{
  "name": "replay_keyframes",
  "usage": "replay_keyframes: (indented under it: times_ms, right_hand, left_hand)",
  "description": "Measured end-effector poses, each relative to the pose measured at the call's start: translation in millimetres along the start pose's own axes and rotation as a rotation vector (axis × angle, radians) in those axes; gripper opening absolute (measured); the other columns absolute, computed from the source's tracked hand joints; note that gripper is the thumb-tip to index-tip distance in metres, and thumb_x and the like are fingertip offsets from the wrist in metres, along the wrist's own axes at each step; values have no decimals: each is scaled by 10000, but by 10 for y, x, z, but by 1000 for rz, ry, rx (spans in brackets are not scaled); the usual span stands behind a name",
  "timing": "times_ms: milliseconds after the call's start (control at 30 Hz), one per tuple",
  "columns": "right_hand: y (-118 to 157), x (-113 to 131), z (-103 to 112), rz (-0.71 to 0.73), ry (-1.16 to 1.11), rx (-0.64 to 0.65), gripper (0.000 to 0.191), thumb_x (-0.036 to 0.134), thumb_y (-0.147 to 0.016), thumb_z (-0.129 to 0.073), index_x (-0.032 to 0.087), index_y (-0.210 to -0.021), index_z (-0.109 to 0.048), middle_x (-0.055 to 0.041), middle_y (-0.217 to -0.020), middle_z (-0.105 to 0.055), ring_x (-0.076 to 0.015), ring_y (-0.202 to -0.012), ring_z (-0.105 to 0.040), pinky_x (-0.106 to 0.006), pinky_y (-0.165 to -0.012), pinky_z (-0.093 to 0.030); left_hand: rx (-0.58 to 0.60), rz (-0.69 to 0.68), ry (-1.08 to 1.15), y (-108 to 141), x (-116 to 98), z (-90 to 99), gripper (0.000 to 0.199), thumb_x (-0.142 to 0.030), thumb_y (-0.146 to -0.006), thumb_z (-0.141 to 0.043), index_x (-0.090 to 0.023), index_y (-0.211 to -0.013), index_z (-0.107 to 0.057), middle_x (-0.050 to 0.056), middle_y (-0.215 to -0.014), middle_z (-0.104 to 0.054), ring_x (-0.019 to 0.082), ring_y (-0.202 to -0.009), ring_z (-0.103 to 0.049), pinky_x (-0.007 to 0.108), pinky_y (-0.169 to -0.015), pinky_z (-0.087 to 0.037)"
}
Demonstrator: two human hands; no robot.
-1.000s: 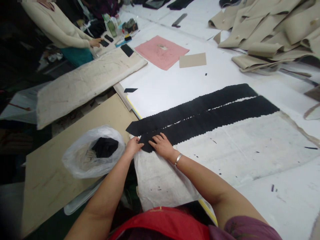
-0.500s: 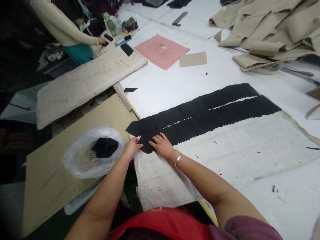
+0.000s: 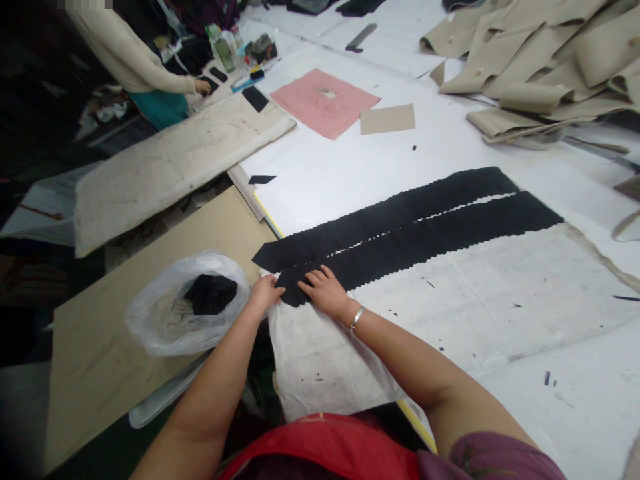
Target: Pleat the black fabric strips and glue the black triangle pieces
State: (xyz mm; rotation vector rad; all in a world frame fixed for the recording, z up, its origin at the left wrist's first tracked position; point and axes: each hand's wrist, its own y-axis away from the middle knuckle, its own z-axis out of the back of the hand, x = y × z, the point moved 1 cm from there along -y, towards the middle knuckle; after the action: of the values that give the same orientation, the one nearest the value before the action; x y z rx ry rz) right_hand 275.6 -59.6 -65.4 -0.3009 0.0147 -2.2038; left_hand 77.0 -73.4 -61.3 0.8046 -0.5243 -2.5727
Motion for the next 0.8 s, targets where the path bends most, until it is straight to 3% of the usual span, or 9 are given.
replay_keyframes:
  times_ms: [367, 800]
  right_hand:
    - [-5, 7, -11, -7, 4, -2, 383, 200, -854, -467, 227, -1228, -544, -118, -1203, -534, -239, -1130, -423, -466, -1027, -185]
    - [-29, 36, 56, -26, -15, 13, 369, 182, -856, -456, 227, -1207, -561, -120, -1185, -546, -236, -1115, -429, -463, -1027, -182]
  left_hand:
    - [20, 74, 13, 87, -38, 44, 131, -245, -722, -607, -167, -779, -519, -20, -461, -541, 135, -407, -541, 214, -442, -375]
    - [8, 49, -35, 82, -28, 56, 145, -254, -715, -627, -171, -765, -519, -18, -502, -559, 117, -399, -512, 219, -457, -350]
